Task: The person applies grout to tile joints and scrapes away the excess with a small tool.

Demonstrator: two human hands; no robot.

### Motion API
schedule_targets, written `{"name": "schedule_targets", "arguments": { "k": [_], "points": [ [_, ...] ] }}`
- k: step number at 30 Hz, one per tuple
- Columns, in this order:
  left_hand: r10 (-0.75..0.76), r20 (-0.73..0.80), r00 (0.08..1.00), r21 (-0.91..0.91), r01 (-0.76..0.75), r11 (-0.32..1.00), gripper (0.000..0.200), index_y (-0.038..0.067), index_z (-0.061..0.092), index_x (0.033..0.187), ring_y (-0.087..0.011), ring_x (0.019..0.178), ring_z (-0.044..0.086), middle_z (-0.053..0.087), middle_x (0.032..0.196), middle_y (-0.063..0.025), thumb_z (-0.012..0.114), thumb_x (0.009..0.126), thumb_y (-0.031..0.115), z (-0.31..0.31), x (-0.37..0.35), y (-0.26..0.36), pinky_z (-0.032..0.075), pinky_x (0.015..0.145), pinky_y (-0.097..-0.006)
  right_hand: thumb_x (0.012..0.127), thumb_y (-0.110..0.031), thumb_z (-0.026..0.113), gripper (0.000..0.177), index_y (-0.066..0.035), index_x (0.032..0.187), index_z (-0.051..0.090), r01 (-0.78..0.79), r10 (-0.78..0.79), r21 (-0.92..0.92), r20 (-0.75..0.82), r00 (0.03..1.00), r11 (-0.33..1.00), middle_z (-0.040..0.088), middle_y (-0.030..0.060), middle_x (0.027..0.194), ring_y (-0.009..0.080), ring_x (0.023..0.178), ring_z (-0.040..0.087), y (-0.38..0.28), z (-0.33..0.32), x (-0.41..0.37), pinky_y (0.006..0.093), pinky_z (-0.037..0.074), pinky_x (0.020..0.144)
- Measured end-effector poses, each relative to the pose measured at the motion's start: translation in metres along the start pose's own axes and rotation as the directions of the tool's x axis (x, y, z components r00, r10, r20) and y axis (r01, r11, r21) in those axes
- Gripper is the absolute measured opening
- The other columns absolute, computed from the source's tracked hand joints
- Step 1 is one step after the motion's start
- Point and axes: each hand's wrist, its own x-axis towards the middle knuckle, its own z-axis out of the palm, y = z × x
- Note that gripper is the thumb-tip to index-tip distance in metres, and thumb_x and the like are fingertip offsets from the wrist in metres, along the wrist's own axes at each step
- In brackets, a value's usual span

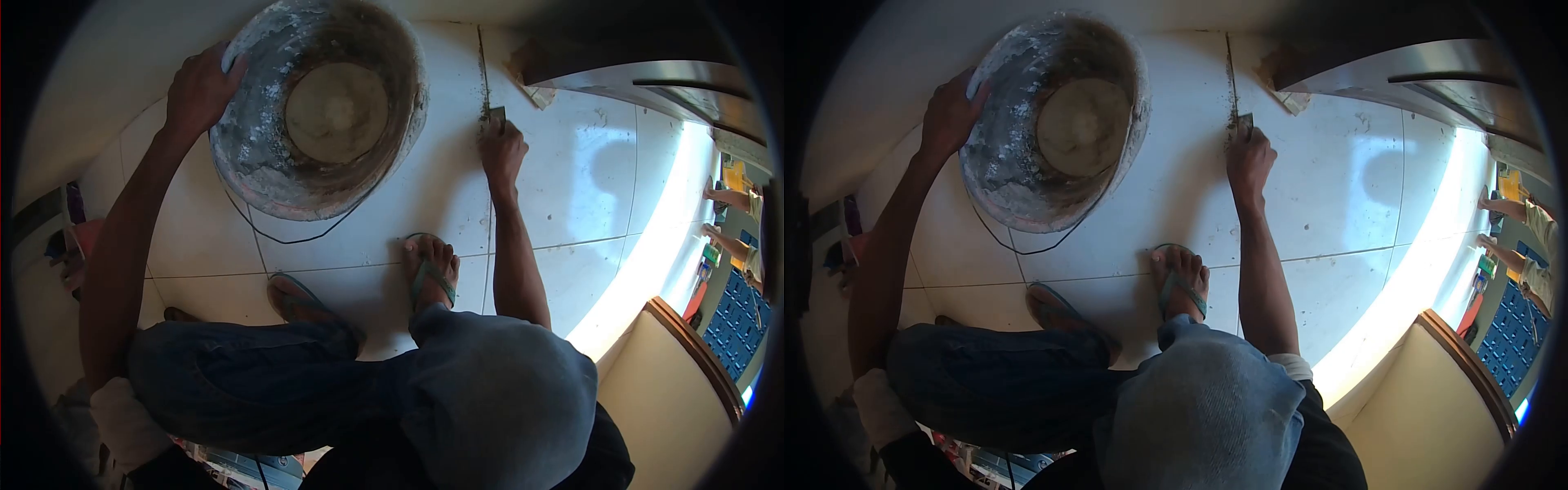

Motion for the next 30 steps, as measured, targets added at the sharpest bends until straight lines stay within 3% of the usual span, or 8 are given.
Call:
{"name": "schedule_targets", "arguments": {
  "k": [5, 11, 13, 20, 21, 22, 25, 30],
  "points": [
    [0.016, -0.082, 0.996, -0.004, -0.016, 1.000, 0.052, 0.007, 0.064, 0.127, -0.0416, 0.110, 0.064, 0.070, 0.115, -0.0211, 0.053, 0.100, 0.049, 0.008, -0.002, 0.001, 0.050, 0.096, -0.0511, 0.103, -0.034, 0.051, 0.043, 0.002, 0.087, 0.069, 0.142, -0.142, -0.008, -0.029, 0.989, 0.990, 0.068, 0.0312, 0.089, 0.0540, 0.084, 0.064, 0.000, 0.001, 0.021, 0.0585, 0.050, 0.078],
    [-0.017, 0.065, 0.998, 0.060, 0.013, 0.998, 0.056, 0.006, 0.060, 0.136, -0.0431, 0.115, 0.062, 0.067, 0.124, -0.0222, 0.052, 0.102, 0.050, 0.003, 0.000, 0.005, 0.048, 0.100, -0.0495, 0.100, -0.027, 0.057, 0.033, 0.001, 0.086, 0.068, 0.239, -0.243, -0.061, -0.073, 0.967, 0.969, 0.066, 0.0316, 0.086, 0.0522, 0.083, 0.064, -0.007, 0.005, 0.022, 0.0584, 0.050, 0.073],
    [0.055, -0.107, 0.993, 0.071, -0.048, 0.996, 0.054, 0.006, 0.064, 0.128, -0.0418, 0.108, 0.065, 0.070, 0.113, -0.0222, 0.053, 0.100, 0.051, 0.010, -0.001, 0.000, 0.052, 0.093, -0.0524, 0.101, -0.029, 0.057, 0.036, 0.002, 0.086, 0.068, 0.170, -0.170, -0.003, -0.059, 0.984, 0.985, 0.066, 0.0322, 0.084, 0.0534, 0.084, 0.064, -0.006, 0.005, 0.030, 0.0582, 0.050, 0.074],
    [0.058, -0.097, 0.994, 0.024, -0.056, 0.998, 0.055, 0.005, 0.065, 0.126, -0.0422, 0.107, 0.065, 0.070, 0.110, -0.0232, 0.053, 0.100, 0.052, 0.011, 0.001, -0.002, 0.052, 0.092, -0.0526, 0.101, -0.032, 0.055, 0.042, 0.004, 0.086, 0.067, 0.098, -0.097, 0.020, -0.035, 0.995, 0.995, 0.066, 0.0332, 0.085, 0.0547, 0.086, 0.063, 0.002, -0.002, 0.010, 0.0572, 0.050, 0.077],
    [0.052, -0.074, 0.996, 0.006, -0.052, 0.999, 0.055, 0.005, 0.065, 0.127, -0.0421, 0.107, 0.065, 0.070, 0.110, -0.0230, 0.052, 0.100, 0.053, 0.010, 0.002, -0.002, 0.051, 0.092, -0.0524, 0.101, -0.032, 0.054, 0.043, 0.005, 0.086, 0.068, 0.296, -0.298, -0.037, -0.074, 0.952, 0.954, 0.066, 0.0331, 0.087, 0.0544, 0.087, 0.063, 0.007, 0.012, 0.033, 0.0566, 0.050, 0.078],
    [0.046, -0.054, 0.998, -0.010, -0.046, 0.999, 0.056, 0.006, 0.064, 0.127, -0.0421, 0.107, 0.065, 0.070, 0.111, -0.0229, 0.052, 0.100, 0.053, 0.009, 0.002, -0.003, 0.051, 0.092, -0.0522, 0.101, -0.032, 0.054, 0.042, 0.005, 0.086, 0.069, 0.144, -0.143, -0.019, 0.027, 0.989, 0.989, 0.066, 0.0325, 0.087, 0.0543, 0.088, 0.064, -0.013, -0.004, 0.038, 0.0561, 0.051, 0.079],
    [0.043, -0.067, 0.997, 0.025, -0.041, 0.999, 0.056, 0.005, 0.064, 0.126, -0.0413, 0.108, 0.065, 0.070, 0.112, -0.0224, 0.052, 0.100, 0.053, 0.007, 0.001, -0.001, 0.051, 0.093, -0.0517, 0.101, -0.032, 0.054, 0.042, 0.005, 0.087, 0.069, 0.252, -0.252, 0.001, -0.038, 0.967, 0.968, 0.066, 0.0322, 0.088, 0.0542, 0.088, 0.064, 0.004, 0.000, 0.030, 0.0558, 0.051, 0.078],
    [0.012, -0.002, 1.000, 0.059, -0.012, 0.998, 0.057, 0.006, 0.059, 0.137, -0.0424, 0.114, 0.061, 0.066, 0.123, -0.0226, 0.050, 0.103, 0.050, 0.006, 0.003, -0.002, 0.047, 0.100, -0.0501, 0.101, -0.031, 0.055, 0.041, 0.005, 0.088, 0.069, 0.138, -0.137, 0.023, -0.031, 0.990, 0.990, 0.066, 0.0331, 0.088, 0.0546, 0.088, 0.063, 0.000, -0.003, 0.015, 0.0567, 0.050, 0.079]
  ]
}}
